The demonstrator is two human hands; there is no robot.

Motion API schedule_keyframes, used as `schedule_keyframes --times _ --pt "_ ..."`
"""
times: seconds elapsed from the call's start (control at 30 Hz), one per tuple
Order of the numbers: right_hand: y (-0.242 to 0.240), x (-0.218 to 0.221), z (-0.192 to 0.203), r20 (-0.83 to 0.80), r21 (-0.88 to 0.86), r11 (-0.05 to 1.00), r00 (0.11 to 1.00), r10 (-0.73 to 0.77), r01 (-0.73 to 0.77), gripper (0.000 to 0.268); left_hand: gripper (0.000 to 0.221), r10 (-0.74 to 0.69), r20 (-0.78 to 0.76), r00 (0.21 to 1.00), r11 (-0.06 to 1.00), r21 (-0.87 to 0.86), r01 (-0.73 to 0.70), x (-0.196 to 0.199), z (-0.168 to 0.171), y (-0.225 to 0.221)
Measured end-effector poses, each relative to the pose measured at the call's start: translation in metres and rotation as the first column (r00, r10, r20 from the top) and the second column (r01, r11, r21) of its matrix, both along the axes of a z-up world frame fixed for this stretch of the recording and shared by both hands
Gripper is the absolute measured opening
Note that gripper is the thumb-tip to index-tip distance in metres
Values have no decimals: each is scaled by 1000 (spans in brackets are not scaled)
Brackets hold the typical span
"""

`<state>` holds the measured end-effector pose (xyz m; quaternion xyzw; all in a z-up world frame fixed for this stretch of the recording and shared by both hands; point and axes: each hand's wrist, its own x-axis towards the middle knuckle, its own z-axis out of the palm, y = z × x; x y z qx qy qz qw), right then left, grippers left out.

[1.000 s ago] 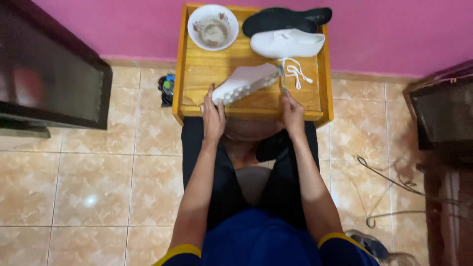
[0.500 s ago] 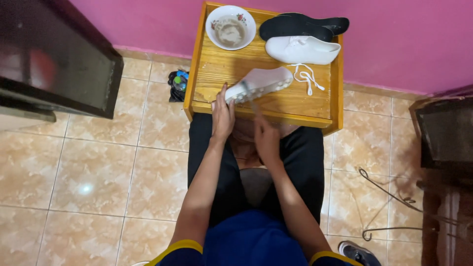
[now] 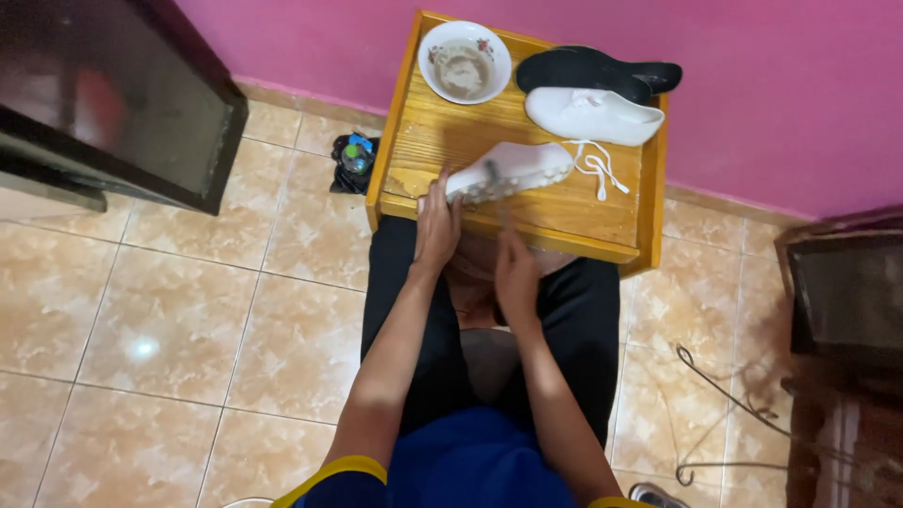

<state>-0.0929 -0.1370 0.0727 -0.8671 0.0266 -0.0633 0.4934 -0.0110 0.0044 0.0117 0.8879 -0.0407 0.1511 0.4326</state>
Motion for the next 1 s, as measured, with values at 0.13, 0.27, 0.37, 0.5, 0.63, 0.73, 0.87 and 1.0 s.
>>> schedule_keyframes --times 0.13,0.27,0.37,0.5,0.63,0.73,0.87,1.0 --pt "25 -8 23 95 -71 997 995 30 -23 35 53 14 52 999 1000 -18 -13 2 -10 -4" --pt "16 -6 23 114 -143 989 992 62 -45 36 53 14 44 999 1000 26 -15 2 -6 0" --pt "22 -16 32 56 -178 982 996 75 -64 42 53 16 59 998 1000 -15 -15 -6 2 0" --pt "-10 4 10 11 -122 992 1000 9 -8 33 54 12 119 993 1000 -21 -9 -3 11 0" --pt "-5 1 -17 101 -211 977 994 44 -22 24 55 35 154 987 999 25 -40 3 1 -6" --pt "-6 1 5 169 -217 976 985 31 6 26 54 11 120 993 1000 -29 -8 -1 6 -2" --pt "-2 -8 14 97 -91 995 995 -28 36 33 56 6 100 995 1000 -30 -3 -3 -1 -3" --pt "-26 11 -35 105 -57 998 994 -7 13 22 55 -15 46 999 998 -63 18 7 -15 -3"
